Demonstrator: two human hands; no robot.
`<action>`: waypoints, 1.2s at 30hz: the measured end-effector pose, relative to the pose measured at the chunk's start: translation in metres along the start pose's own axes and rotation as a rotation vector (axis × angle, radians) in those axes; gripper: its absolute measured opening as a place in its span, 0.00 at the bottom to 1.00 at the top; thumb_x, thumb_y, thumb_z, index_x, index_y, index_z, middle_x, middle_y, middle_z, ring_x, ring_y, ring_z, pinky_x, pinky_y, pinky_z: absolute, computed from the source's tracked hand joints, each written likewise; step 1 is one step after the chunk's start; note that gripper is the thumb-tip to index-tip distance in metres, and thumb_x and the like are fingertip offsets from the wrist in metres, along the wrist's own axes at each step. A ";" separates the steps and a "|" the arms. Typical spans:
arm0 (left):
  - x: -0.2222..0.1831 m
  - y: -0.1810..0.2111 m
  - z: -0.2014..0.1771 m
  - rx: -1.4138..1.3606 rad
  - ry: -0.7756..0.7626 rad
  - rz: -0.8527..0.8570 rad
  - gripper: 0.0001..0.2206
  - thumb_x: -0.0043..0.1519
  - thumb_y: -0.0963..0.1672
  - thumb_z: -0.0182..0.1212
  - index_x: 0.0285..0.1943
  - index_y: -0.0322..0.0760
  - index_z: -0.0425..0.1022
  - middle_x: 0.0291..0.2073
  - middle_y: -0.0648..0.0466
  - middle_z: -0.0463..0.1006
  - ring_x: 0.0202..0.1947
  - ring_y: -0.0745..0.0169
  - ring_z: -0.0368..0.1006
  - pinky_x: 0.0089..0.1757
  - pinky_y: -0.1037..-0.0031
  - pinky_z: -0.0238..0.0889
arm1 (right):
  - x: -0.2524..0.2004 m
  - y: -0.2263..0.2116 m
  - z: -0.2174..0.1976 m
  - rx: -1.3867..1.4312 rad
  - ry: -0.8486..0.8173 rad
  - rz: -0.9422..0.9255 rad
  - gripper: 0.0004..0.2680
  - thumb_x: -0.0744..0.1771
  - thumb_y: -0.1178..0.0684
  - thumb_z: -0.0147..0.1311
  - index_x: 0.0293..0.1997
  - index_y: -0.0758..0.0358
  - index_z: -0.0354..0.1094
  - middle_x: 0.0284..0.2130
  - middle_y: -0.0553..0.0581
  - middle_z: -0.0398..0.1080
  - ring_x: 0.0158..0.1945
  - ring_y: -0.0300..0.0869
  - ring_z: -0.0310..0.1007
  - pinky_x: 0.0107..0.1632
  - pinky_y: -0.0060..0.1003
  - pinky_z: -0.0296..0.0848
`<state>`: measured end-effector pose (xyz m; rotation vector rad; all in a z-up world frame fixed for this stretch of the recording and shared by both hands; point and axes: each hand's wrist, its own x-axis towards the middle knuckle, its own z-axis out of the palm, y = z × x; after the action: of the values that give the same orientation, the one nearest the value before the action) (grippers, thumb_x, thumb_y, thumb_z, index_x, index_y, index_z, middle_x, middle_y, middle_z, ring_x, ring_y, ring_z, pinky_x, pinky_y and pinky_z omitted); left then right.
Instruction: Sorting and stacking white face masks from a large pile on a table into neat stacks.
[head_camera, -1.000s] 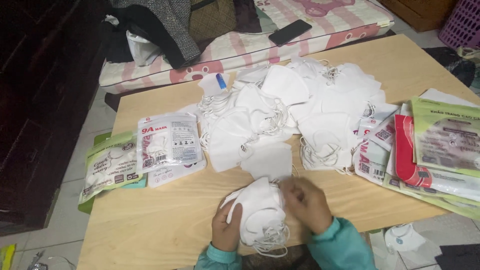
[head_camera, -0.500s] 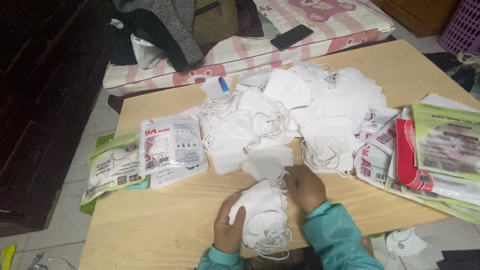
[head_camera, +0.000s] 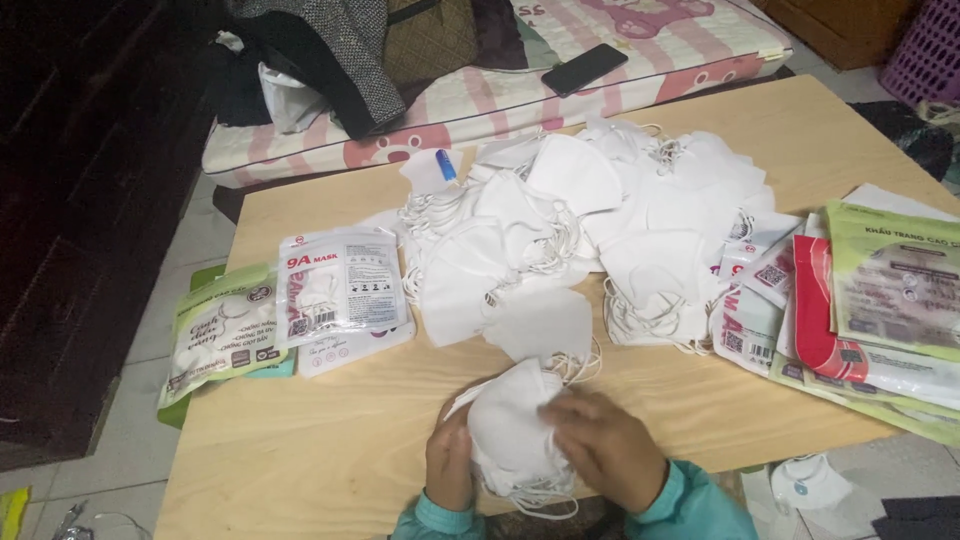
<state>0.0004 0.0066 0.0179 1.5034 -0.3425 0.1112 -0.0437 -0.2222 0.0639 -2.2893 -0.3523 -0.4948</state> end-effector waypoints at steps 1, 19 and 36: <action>0.000 0.002 0.000 0.017 -0.036 0.034 0.22 0.64 0.47 0.49 0.57 0.24 0.78 0.62 0.38 0.75 0.66 0.42 0.65 0.62 0.58 0.54 | -0.003 -0.004 -0.003 0.078 -0.120 -0.022 0.13 0.61 0.56 0.61 0.50 0.57 0.78 0.49 0.53 0.77 0.55 0.50 0.75 0.54 0.40 0.75; -0.001 -0.002 0.001 0.142 0.047 -0.099 0.14 0.54 0.37 0.63 0.50 0.31 0.83 0.55 0.47 0.80 0.55 0.54 0.75 0.56 0.70 0.65 | 0.049 0.095 0.033 -0.286 0.031 0.133 0.18 0.60 0.53 0.60 0.57 0.53 0.72 0.50 0.53 0.74 0.49 0.53 0.71 0.52 0.44 0.70; -0.003 -0.010 -0.001 0.165 0.071 -0.124 0.10 0.56 0.37 0.64 0.44 0.32 0.87 0.46 0.50 0.87 0.50 0.60 0.80 0.53 0.74 0.70 | 0.042 0.042 -0.007 0.303 0.334 0.278 0.11 0.63 0.62 0.55 0.49 0.63 0.78 0.41 0.57 0.78 0.38 0.43 0.77 0.41 0.32 0.75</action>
<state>0.0007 0.0069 0.0074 1.6759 -0.1861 0.0956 0.0088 -0.2514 0.0608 -1.8832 0.0549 -0.6210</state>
